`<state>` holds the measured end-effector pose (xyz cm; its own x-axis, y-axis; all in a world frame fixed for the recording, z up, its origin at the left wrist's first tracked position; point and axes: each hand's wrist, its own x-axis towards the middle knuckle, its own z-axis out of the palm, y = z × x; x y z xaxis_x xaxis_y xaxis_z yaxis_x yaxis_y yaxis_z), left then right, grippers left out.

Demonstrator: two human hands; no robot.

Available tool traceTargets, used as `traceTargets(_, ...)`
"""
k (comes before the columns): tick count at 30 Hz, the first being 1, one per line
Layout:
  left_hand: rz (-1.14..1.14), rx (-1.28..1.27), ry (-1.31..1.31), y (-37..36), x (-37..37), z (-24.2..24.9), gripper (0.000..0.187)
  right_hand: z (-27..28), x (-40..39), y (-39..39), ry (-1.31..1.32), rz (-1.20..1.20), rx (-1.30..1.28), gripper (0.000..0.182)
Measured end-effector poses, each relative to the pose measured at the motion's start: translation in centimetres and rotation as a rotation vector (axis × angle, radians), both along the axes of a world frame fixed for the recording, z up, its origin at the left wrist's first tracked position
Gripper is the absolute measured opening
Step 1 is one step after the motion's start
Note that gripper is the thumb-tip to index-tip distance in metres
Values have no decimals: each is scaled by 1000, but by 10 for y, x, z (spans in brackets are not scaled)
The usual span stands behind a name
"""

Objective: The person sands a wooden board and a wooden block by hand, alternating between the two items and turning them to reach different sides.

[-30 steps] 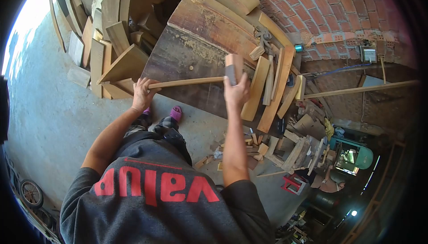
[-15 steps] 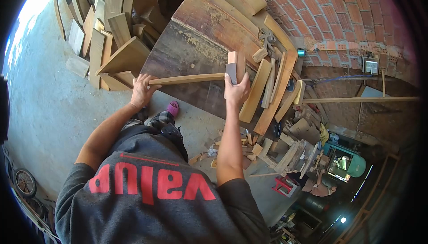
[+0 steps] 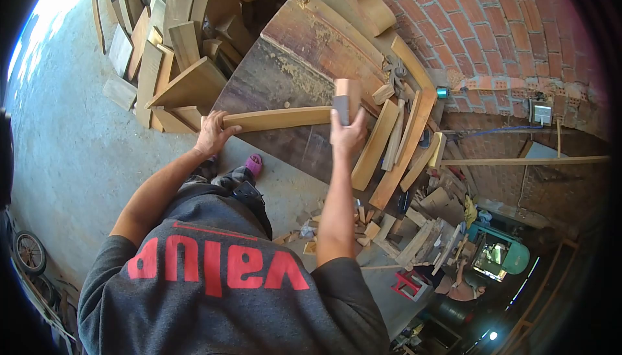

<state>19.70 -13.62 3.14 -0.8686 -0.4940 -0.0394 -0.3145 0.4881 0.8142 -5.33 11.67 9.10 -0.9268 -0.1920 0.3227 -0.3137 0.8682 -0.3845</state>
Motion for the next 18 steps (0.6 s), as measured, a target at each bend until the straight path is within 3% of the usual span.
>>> traceTargets(3, 23, 36, -48, 6, -3, -10, 46, 18, -22, 8, -156, -174, 93, 88)
traceTargets(6, 64, 61, -171, 5, -9, 24, 52, 8, 5, -4, -25, -18, -73, 86)
traceTargets(7, 11, 53, -229, 3, -14, 24, 52, 17, 32, -24, -101, 4, -51, 85)
traceTargets(8, -4, 58, -300, 5, -19, 33, 54, 5, 56, -42, 18, 135, -89, 82)
traceTargets(10, 69, 100, -291, 20, -28, 11, 49, 34, 124, -94, -176, 412, -113, 81)
traceTargets(11, 124, 113, -227, 30, -27, 8, 41, 24, 136, -101, -40, 633, -21, 79)
traceTargets(12, 193, 186, -129, 37, -22, -7, 35, 36, 153, -115, -82, 722, 86, 77)
traceTargets(14, 213, 274, -200, 50, -21, 0, 43, 21, 122, -93, -30, 715, 2, 75)
traceTargets(18, 250, 335, -132, 72, -12, 5, 51, -8, -7, -6, -25, 335, 76, 74)
